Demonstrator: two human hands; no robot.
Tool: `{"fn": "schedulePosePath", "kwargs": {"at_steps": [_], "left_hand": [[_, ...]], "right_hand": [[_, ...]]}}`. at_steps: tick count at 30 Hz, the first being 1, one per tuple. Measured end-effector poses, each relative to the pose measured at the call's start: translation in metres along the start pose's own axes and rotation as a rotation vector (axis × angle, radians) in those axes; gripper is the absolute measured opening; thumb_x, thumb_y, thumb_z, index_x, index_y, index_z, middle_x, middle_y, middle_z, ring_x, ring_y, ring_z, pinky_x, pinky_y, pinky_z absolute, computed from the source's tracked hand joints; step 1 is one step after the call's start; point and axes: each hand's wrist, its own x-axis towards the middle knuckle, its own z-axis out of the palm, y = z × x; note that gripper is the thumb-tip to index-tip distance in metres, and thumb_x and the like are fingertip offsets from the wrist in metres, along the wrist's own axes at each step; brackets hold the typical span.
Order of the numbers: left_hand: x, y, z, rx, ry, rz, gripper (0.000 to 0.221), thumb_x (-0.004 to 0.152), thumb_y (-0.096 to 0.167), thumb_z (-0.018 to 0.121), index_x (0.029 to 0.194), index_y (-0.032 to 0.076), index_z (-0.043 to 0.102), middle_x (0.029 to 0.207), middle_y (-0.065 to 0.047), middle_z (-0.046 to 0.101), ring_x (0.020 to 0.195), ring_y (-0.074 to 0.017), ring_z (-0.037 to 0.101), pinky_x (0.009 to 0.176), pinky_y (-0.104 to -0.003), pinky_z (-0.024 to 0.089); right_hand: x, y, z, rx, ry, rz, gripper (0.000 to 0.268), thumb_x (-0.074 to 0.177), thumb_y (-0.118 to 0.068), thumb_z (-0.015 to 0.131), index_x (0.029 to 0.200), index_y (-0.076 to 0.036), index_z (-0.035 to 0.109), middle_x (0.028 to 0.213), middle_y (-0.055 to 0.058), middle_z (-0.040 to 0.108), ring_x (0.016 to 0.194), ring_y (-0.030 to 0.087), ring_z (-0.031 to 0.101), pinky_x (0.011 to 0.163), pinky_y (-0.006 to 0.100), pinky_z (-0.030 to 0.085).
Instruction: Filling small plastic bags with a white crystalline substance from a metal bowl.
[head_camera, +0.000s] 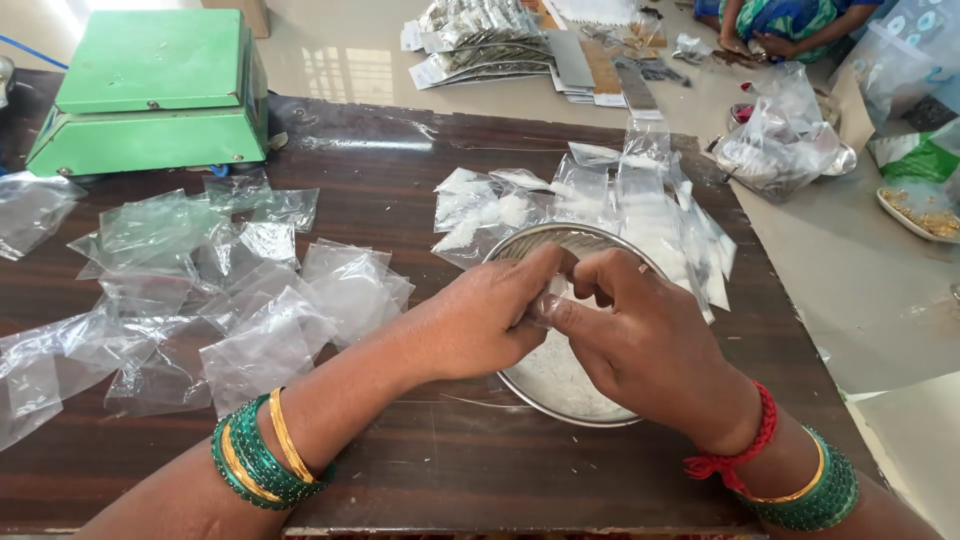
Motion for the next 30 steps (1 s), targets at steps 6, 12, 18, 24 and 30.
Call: {"fn": "schedulePosePath", "kwargs": {"at_steps": [6,12,18,24,30], "left_hand": [[0.002,-0.022,0.012,0.013,0.074,0.197,0.038,0.092,0.011,0.066,0.123,0.003,0.045,0.098,-0.022,0.068,0.096,-0.0447,0.065,0.075,-0.050,0.050],[0.003,0.000,-0.002,-0.106,0.016,0.042,0.041,0.087,0.012,0.065,0.125,0.009,0.050,0.083,-0.016,0.070,0.074,-0.0347,0.073,0.065,-0.045,0.052],[0.003,-0.005,0.004,-0.066,0.006,0.022,0.045,0.086,0.008,0.066,0.125,0.007,0.043,0.077,-0.016,0.068,0.075,-0.0352,0.073,0.065,-0.045,0.051],[0.004,-0.015,0.012,-0.026,0.023,0.053,0.052,0.088,0.009,0.067,0.129,0.006,0.035,0.079,-0.017,0.068,0.087,-0.0386,0.071,0.069,-0.047,0.051],[0.003,-0.009,0.006,-0.038,0.102,0.171,0.062,0.084,0.004,0.067,0.138,0.007,0.036,0.087,-0.019,0.068,0.089,-0.0398,0.071,0.073,-0.047,0.052]], "right_hand": [[0.003,0.000,-0.010,-0.056,0.014,0.066,0.022,0.078,-0.003,0.074,0.099,-0.005,0.067,0.105,0.010,0.059,0.084,0.027,0.066,0.064,0.039,0.054],[-0.001,0.005,-0.022,0.208,0.024,0.169,0.031,0.079,0.006,0.067,0.107,-0.008,0.071,0.103,0.010,0.054,0.074,0.018,0.058,0.060,0.034,0.048],[0.005,0.008,-0.015,0.231,-0.111,0.107,0.037,0.077,0.008,0.064,0.110,-0.008,0.074,0.102,0.011,0.053,0.081,0.023,0.060,0.061,0.035,0.050],[0.004,0.005,-0.008,0.099,-0.072,0.042,0.021,0.080,0.001,0.070,0.100,-0.003,0.063,0.106,0.014,0.053,0.086,0.031,0.063,0.069,0.042,0.051],[0.003,0.005,-0.018,0.107,-0.026,0.181,0.019,0.080,0.000,0.071,0.097,-0.003,0.064,0.105,0.010,0.057,0.079,0.024,0.063,0.066,0.038,0.050]]}}
